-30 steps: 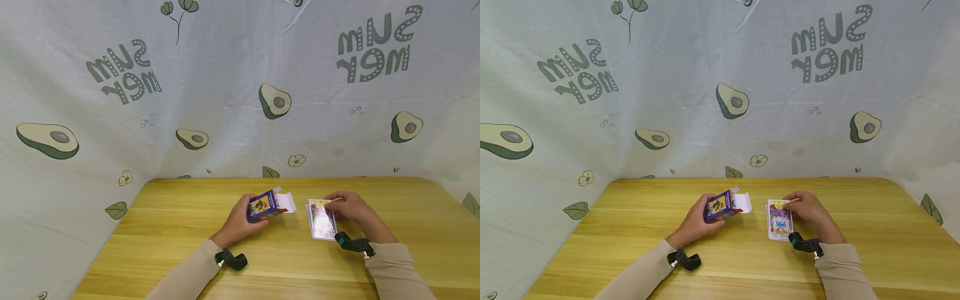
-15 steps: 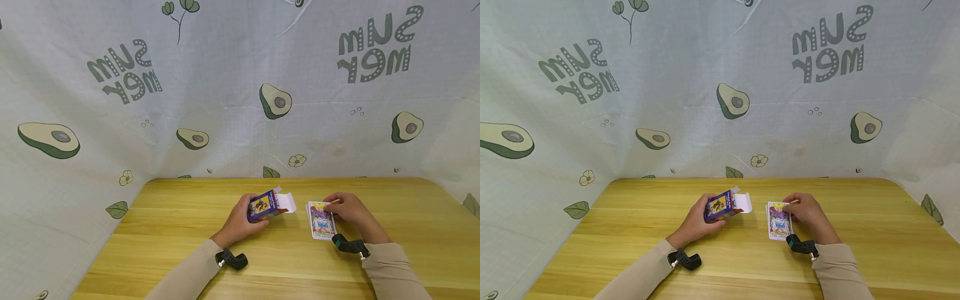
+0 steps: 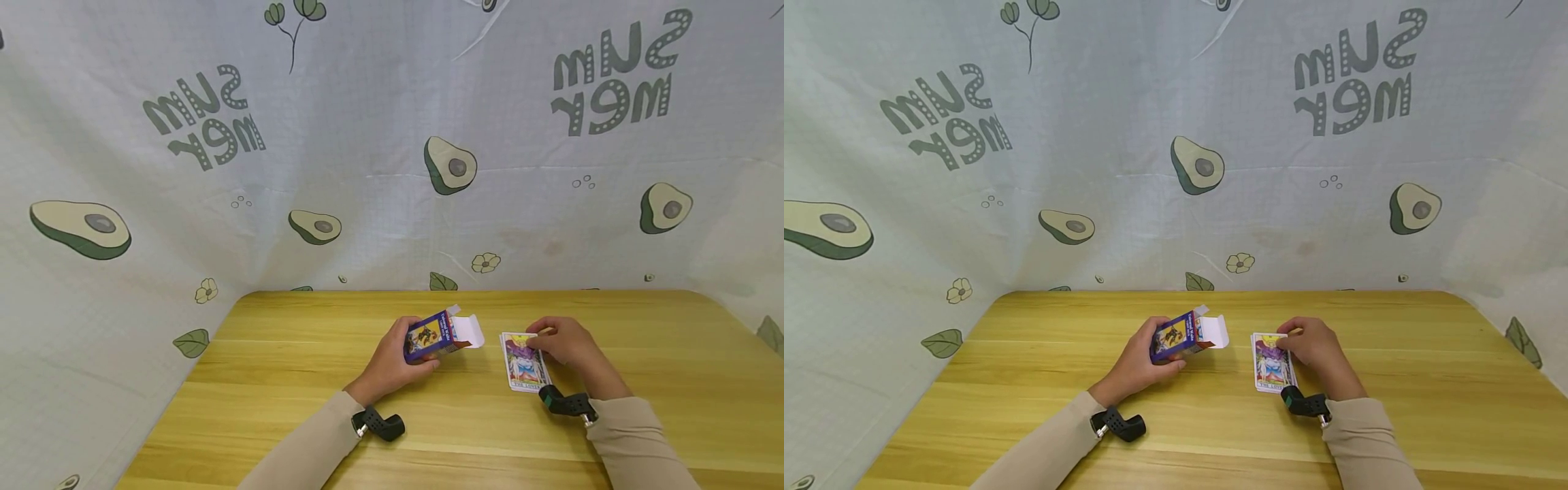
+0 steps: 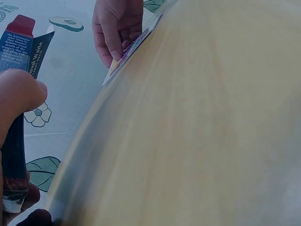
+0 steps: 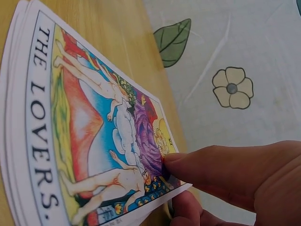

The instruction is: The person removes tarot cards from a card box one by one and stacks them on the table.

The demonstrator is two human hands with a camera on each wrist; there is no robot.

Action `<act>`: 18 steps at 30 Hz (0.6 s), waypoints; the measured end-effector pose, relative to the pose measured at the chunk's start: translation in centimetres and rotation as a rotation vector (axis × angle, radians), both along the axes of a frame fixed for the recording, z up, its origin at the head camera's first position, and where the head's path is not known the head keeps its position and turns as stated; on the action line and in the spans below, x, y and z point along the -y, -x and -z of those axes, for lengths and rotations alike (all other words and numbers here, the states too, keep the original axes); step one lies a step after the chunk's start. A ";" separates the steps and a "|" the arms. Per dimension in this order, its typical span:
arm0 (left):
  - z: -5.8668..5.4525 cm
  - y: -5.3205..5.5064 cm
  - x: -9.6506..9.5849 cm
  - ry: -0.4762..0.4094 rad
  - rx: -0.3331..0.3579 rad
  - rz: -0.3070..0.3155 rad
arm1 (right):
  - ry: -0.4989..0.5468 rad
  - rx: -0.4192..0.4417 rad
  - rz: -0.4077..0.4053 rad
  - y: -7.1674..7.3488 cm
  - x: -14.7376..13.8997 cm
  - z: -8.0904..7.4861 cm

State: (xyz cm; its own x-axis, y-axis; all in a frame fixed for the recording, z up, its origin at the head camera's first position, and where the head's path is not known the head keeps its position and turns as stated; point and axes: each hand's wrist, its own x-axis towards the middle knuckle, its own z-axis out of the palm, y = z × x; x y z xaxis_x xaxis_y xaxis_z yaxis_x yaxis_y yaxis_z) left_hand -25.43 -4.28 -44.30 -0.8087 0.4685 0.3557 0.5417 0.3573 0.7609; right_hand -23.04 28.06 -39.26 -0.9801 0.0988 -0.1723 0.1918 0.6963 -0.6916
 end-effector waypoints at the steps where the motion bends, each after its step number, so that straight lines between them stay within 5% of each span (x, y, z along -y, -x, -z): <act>1: 0.0 0.0 0.0 0.000 0.000 -0.001 | -0.012 0.000 0.000 0.0 0.0 0.0; 18: -0.1 -0.1 0.0 0.003 0.005 -0.004 | -0.041 -0.035 0.002 -0.1 0.1 -0.3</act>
State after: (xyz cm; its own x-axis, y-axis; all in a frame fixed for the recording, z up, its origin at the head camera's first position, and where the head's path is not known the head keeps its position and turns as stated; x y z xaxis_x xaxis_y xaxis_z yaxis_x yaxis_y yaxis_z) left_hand -25.35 -4.28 -44.16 -0.8120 0.4668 0.3503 0.5367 0.3617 0.7623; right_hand -22.93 27.92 -38.99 -0.9852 0.1074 -0.1337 0.1696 0.7240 -0.6687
